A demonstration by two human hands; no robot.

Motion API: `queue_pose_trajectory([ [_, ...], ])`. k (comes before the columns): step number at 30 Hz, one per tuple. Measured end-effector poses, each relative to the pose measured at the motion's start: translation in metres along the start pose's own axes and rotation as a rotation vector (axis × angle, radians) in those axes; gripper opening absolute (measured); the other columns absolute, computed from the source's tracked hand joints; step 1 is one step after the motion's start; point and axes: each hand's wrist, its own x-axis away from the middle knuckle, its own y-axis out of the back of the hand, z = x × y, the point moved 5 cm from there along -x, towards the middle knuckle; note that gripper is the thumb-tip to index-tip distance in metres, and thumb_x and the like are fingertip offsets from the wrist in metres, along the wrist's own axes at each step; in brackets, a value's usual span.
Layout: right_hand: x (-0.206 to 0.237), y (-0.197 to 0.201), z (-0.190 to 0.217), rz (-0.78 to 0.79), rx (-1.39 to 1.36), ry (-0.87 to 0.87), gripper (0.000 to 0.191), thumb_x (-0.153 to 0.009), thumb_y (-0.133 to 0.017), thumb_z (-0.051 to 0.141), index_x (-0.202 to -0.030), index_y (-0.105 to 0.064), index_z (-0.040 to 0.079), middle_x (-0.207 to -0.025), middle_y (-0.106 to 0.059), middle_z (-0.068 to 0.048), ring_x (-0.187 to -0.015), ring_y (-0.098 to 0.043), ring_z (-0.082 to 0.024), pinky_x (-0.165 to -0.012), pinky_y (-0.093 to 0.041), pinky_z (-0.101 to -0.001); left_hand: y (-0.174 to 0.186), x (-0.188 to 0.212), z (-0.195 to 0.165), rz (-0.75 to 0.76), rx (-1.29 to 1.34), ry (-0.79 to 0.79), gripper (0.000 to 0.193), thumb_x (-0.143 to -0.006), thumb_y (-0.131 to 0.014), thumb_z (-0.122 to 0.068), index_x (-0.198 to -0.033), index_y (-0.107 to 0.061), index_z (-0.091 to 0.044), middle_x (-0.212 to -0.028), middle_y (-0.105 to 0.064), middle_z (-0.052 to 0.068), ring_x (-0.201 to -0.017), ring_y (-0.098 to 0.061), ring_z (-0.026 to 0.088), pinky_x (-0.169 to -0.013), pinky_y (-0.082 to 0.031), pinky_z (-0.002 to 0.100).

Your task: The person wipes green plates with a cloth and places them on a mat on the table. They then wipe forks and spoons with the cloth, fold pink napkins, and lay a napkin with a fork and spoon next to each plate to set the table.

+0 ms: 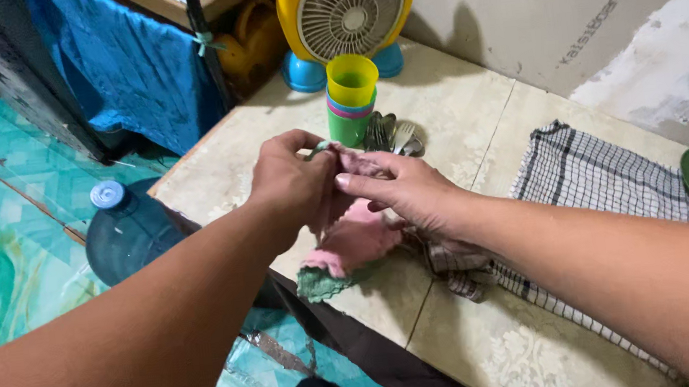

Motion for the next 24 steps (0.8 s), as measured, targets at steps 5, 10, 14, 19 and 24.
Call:
queue_pose_trajectory([
  [5, -0.008, 0.016, 0.037, -0.123, -0.099, 0.238, 0.030, -0.094, -0.068, 0.025, -0.116, -0.075, 0.007, -0.099, -0.077, -0.002, -0.087, -0.070, -0.010, -0.081, -0.057, -0.0304, 0.002, -0.002, -0.033, 0.133, 0.087, -0.063, 0.024, -0.100, -0.064, -0.022, -0.117, -0.067, -0.004, -0.078, -0.073, 0.019, -0.061, -0.067, 0.030, -0.051, -0.056, 0.042],
  [10, 0.007, 0.050, 0.070, -0.088, -0.495, 0.154, 0.021, -0.100, -0.064, 0.019, -0.110, -0.068, 0.002, -0.096, -0.073, -0.007, -0.086, -0.070, -0.017, -0.078, -0.058, -0.0352, 0.007, -0.005, -0.074, 0.176, 0.111, -0.179, 0.035, -0.092, -0.070, -0.030, -0.115, -0.072, -0.004, -0.087, -0.075, 0.008, -0.075, -0.069, 0.016, -0.066, -0.058, 0.033],
  [14, 0.037, 0.070, 0.102, -0.054, -0.534, 0.118, 0.027, -0.099, -0.055, 0.024, -0.116, -0.067, 0.006, -0.103, -0.075, -0.007, -0.090, -0.072, -0.019, -0.079, -0.060, -0.0381, 0.007, 0.003, -0.101, 0.337, 0.161, -0.077, 0.048, -0.084, -0.075, -0.028, -0.127, -0.063, -0.012, -0.101, -0.073, 0.009, -0.086, -0.070, 0.017, -0.074, -0.058, 0.034],
  [19, 0.073, 0.090, 0.131, -0.114, -0.640, 0.166, 0.033, -0.104, -0.053, 0.026, -0.124, -0.064, 0.002, -0.113, -0.074, -0.010, -0.100, -0.073, -0.020, -0.091, -0.059, -0.0380, -0.003, 0.028, -0.131, 0.554, 0.310, -0.056, 0.068, -0.077, -0.069, -0.013, -0.142, -0.053, -0.016, -0.116, -0.066, 0.005, -0.087, -0.064, 0.016, -0.078, -0.055, 0.037],
  [24, 0.106, 0.118, 0.141, -0.186, -0.672, 0.065, 0.039, -0.104, -0.043, 0.033, -0.126, -0.060, 0.004, -0.119, -0.072, -0.012, -0.107, -0.071, -0.025, -0.095, -0.058, -0.0442, -0.012, 0.043, -0.154, 0.549, 0.339, 0.070, 0.076, -0.077, -0.066, -0.010, -0.147, -0.038, -0.025, -0.103, -0.062, 0.011, -0.081, -0.063, 0.022, -0.080, -0.056, 0.041],
])
